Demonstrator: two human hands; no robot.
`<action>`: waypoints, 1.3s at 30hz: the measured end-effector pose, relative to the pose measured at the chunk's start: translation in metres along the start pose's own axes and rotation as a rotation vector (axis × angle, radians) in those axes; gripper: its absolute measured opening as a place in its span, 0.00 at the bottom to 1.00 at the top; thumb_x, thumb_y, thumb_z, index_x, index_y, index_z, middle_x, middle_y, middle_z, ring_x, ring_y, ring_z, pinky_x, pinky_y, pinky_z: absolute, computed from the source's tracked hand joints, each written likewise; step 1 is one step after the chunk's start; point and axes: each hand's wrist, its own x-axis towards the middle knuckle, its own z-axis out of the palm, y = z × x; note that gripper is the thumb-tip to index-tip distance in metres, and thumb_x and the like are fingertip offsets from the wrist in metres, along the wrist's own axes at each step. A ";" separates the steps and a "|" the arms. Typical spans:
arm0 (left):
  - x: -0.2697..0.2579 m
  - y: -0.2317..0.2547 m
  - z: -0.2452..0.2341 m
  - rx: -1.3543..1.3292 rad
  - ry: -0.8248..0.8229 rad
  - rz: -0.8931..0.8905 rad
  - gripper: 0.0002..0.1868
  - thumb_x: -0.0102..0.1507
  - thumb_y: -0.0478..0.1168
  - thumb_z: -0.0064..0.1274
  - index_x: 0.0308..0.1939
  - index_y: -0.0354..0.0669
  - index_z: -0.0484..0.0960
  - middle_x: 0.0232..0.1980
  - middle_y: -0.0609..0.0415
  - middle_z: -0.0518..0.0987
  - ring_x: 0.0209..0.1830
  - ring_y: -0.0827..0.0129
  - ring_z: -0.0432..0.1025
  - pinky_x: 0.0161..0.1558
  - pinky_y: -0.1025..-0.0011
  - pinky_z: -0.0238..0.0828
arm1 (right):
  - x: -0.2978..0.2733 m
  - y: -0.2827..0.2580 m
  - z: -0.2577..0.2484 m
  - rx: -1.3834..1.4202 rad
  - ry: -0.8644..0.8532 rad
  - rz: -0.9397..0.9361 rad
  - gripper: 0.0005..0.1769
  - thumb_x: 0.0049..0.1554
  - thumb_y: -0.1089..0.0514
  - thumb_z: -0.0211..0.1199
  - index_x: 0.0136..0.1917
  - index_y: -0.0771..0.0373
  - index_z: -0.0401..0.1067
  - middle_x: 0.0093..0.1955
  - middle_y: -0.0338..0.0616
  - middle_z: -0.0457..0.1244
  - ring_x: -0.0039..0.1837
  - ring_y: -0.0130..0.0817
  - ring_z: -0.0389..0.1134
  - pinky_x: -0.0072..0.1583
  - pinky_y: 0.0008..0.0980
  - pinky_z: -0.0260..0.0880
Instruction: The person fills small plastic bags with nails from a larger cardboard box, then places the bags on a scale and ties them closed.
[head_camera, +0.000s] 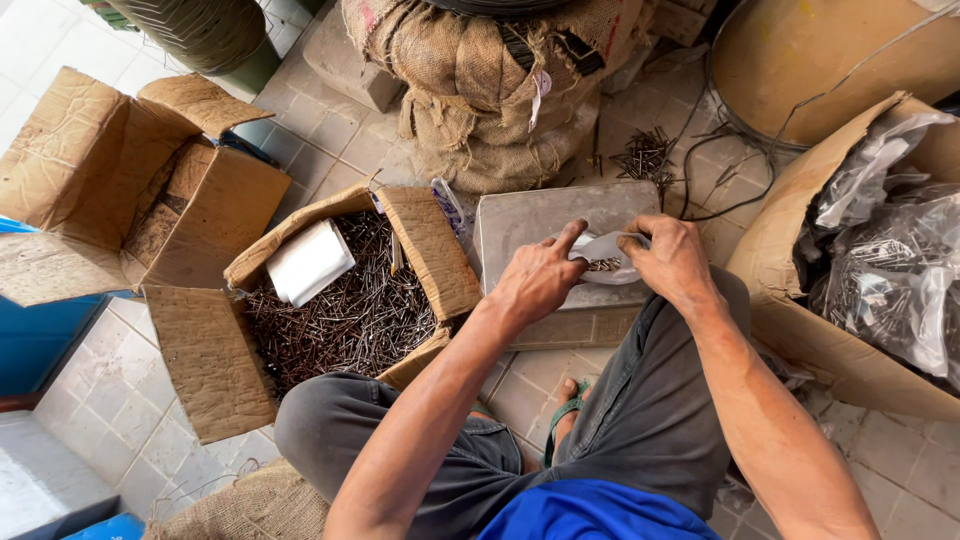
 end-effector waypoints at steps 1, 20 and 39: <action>-0.001 0.003 0.000 0.000 0.002 -0.001 0.06 0.66 0.42 0.58 0.39 0.47 0.87 0.68 0.47 0.68 0.41 0.42 0.81 0.36 0.47 0.83 | -0.002 -0.001 0.000 -0.001 0.000 -0.001 0.05 0.61 0.56 0.69 0.50 0.55 0.84 0.48 0.52 0.74 0.58 0.56 0.75 0.59 0.51 0.75; -0.007 0.031 0.041 -0.075 0.000 0.057 0.06 0.64 0.39 0.58 0.43 0.45 0.86 0.70 0.40 0.68 0.38 0.40 0.82 0.35 0.45 0.83 | -0.019 0.020 0.005 -0.131 -0.055 0.019 0.09 0.59 0.58 0.70 0.54 0.57 0.83 0.49 0.53 0.73 0.56 0.58 0.75 0.55 0.56 0.77; -0.012 0.052 0.031 -0.095 -0.094 0.068 0.24 0.60 0.40 0.67 0.59 0.46 0.77 0.75 0.36 0.62 0.44 0.33 0.82 0.41 0.41 0.85 | -0.026 0.026 0.005 -0.295 -0.119 0.028 0.24 0.56 0.52 0.71 0.66 0.51 0.76 0.60 0.52 0.68 0.61 0.66 0.73 0.61 0.67 0.74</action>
